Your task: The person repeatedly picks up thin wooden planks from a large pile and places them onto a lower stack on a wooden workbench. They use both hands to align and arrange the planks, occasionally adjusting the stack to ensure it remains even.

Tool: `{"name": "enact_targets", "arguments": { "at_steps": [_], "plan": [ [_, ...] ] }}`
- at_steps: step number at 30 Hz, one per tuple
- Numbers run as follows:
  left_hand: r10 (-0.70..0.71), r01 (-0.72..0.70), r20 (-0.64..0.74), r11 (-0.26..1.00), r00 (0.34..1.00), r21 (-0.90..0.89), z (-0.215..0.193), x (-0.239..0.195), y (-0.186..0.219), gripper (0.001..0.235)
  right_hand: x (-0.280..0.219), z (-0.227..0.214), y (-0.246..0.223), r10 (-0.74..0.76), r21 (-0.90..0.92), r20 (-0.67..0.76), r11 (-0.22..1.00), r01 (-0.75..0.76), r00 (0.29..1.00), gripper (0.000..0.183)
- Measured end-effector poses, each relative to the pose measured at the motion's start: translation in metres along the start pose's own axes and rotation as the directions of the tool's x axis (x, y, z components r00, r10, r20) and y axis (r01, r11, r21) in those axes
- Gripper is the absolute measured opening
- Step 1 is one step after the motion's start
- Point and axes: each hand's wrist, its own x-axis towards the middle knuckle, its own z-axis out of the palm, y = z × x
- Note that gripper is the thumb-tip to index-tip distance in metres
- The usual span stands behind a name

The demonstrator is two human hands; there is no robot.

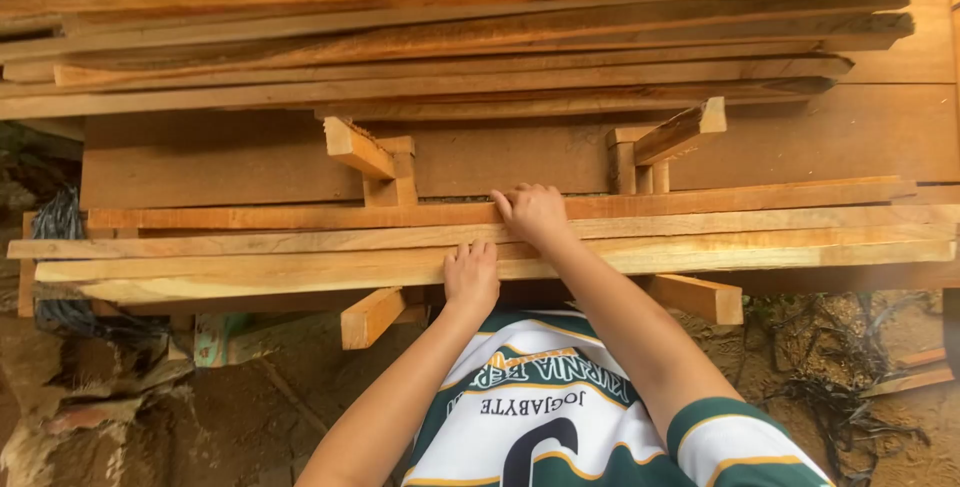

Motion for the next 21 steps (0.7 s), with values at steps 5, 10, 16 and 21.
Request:
{"name": "enact_targets", "arguments": {
  "at_steps": [5, 10, 16, 21],
  "plan": [
    [-0.06, 0.087, 0.134, 0.976, 0.989, -0.202, -0.044, 0.007, 0.012, 0.059, -0.027, 0.0, 0.004, -0.037, 0.154, -0.138, 0.986, 0.059, 0.99, 0.035],
    [-0.047, 0.049, 0.018, 0.98, 0.999, -0.194, -0.085, 0.02, 0.006, 0.09, -0.035, 0.017, 0.013, -0.06, 0.213, -0.169, 0.972, 0.096, 0.984, 0.041],
    [-0.001, 0.003, 0.058, 0.999, 0.998, -0.037, -0.04, 0.081, -0.032, 0.094, -0.014, -0.021, 0.013, 0.025, 0.19, 0.165, 0.98, -0.057, 0.986, 0.051],
    [-0.046, 0.056, 0.175, 0.997, 0.983, -0.054, -0.046, 0.098, -0.037, 0.075, 0.013, -0.04, 0.013, 0.098, 0.11, 0.577, 0.974, -0.196, 0.811, 0.066]
  ]
}}
